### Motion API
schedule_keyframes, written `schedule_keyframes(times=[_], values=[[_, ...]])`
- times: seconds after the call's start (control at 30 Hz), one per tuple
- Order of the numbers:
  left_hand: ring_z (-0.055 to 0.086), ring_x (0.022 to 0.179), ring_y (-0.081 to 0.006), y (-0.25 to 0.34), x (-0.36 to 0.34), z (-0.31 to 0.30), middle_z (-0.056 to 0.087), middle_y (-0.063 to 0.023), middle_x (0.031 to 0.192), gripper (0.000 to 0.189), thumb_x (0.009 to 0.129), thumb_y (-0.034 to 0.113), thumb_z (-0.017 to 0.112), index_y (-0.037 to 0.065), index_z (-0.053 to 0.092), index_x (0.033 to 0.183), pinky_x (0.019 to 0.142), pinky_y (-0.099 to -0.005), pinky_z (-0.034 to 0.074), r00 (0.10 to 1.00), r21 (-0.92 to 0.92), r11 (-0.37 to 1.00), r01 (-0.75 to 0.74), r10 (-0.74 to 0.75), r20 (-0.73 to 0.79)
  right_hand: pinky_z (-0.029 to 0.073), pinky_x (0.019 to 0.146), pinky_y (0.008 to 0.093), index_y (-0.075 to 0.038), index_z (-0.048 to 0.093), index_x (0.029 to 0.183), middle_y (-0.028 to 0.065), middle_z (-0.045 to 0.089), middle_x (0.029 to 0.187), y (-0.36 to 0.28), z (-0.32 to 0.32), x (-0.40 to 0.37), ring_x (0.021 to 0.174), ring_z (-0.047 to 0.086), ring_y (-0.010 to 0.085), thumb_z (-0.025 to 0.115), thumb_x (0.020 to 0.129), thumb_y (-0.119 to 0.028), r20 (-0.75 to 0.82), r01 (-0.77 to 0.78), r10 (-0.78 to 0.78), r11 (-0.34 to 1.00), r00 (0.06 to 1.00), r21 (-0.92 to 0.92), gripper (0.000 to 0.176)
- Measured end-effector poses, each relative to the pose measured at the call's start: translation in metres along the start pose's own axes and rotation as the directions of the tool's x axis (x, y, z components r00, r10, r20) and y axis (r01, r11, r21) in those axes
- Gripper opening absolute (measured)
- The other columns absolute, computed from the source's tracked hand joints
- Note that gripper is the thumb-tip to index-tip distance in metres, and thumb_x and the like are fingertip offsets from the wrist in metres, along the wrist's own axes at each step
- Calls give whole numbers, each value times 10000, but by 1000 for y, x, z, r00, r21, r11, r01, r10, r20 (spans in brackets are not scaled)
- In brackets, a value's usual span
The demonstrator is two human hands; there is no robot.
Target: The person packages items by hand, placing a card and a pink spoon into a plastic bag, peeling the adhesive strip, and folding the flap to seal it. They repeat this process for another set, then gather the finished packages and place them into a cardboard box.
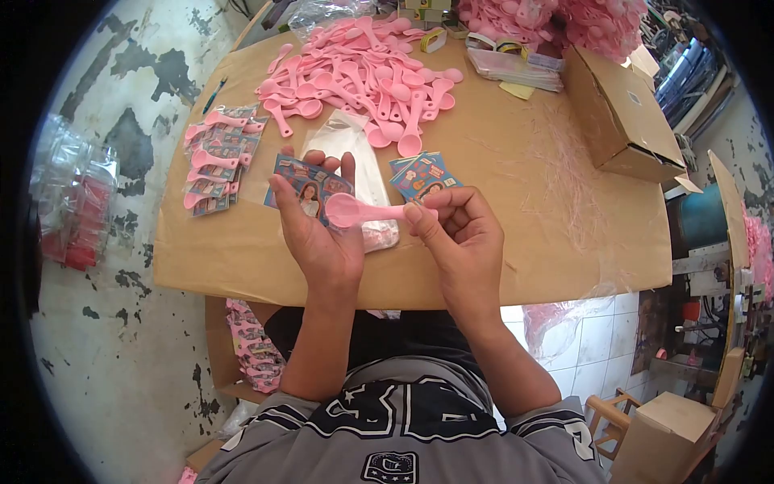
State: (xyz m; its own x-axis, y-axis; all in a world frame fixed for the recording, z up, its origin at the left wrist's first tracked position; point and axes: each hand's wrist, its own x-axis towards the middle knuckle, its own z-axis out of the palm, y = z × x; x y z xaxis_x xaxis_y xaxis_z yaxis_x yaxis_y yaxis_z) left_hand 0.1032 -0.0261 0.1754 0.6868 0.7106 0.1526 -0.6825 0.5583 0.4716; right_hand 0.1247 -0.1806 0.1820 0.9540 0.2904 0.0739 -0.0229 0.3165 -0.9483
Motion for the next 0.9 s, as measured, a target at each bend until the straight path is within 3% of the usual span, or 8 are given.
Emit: schedule_keyframes(times=[0.13,0.27,0.43,0.63,0.67,0.73,0.83,0.9], values=[[639,1135,-231,1,4,-4,637,-124,1191,507,1097,424,544,81,456,1459,1149,-533,496,1000,-43,999,13,-13,-7,574,781,249,6,627,1063,82,705,1000,-1,-10,1,884,706,123,745,981,-53,-21,33,-33,999,999,-23,155],[637,1152,-232,3,1,6,632,-123,1206,496,1099,412,545,85,450,1460,1143,-552,500,998,-63,997,36,-39,-54,605,813,274,29,632,1083,103,717,1019,-11,-7,-3,915,723,145,728,990,-49,26,-79,79,997,997,1,155],[639,1110,-210,0,-8,7,628,-107,1205,471,1101,397,548,88,454,1443,1107,-524,533,985,-60,984,169,-166,45,595,796,268,25,616,1121,105,720,1036,-11,12,-8,910,719,143,726,991,-50,116,-143,138,989,984,40,185],[652,1164,-223,5,-23,8,621,-101,1220,477,1120,361,512,106,407,1509,1061,-475,584,883,-118,876,467,-455,112,515,763,239,-52,536,1209,38,661,1020,8,8,0,904,635,78,778,946,-56,152,26,-18,998,988,-49,357],[630,1256,-256,6,-23,5,616,-126,1303,481,1129,330,493,86,388,1530,1083,-467,573,872,-96,870,483,-469,140,510,766,240,-58,535,1206,29,650,1031,11,8,-1,916,627,76,787,932,-52,150,54,-41,995,988,-79,372],[633,1270,-271,9,-21,7,619,-144,1340,479,1125,315,505,70,411,1526,1018,-444,606,857,-81,856,511,-501,117,501,771,240,-69,534,1200,12,628,1053,13,9,-3,940,609,71,806,904,-44,152,106,-86,985,985,-134,403],[612,1314,-288,17,-19,10,603,-165,1395,463,1123,288,512,45,437,1510,1017,-436,606,830,-69,832,551,-537,149,495,782,261,-61,539,1282,46,608,1156,9,10,-6,975,612,110,841,855,-57,160,281,-235,871,959,-403,523],[595,1341,-298,21,-18,10,589,-179,1423,453,1121,270,516,28,446,1498,1047,-442,588,814,-71,816,573,-558,160,508,827,296,-56,530,1351,94,590,1251,2,15,-5,1043,615,166,858,814,-72,201,442,-395,763,896,-471,629]])
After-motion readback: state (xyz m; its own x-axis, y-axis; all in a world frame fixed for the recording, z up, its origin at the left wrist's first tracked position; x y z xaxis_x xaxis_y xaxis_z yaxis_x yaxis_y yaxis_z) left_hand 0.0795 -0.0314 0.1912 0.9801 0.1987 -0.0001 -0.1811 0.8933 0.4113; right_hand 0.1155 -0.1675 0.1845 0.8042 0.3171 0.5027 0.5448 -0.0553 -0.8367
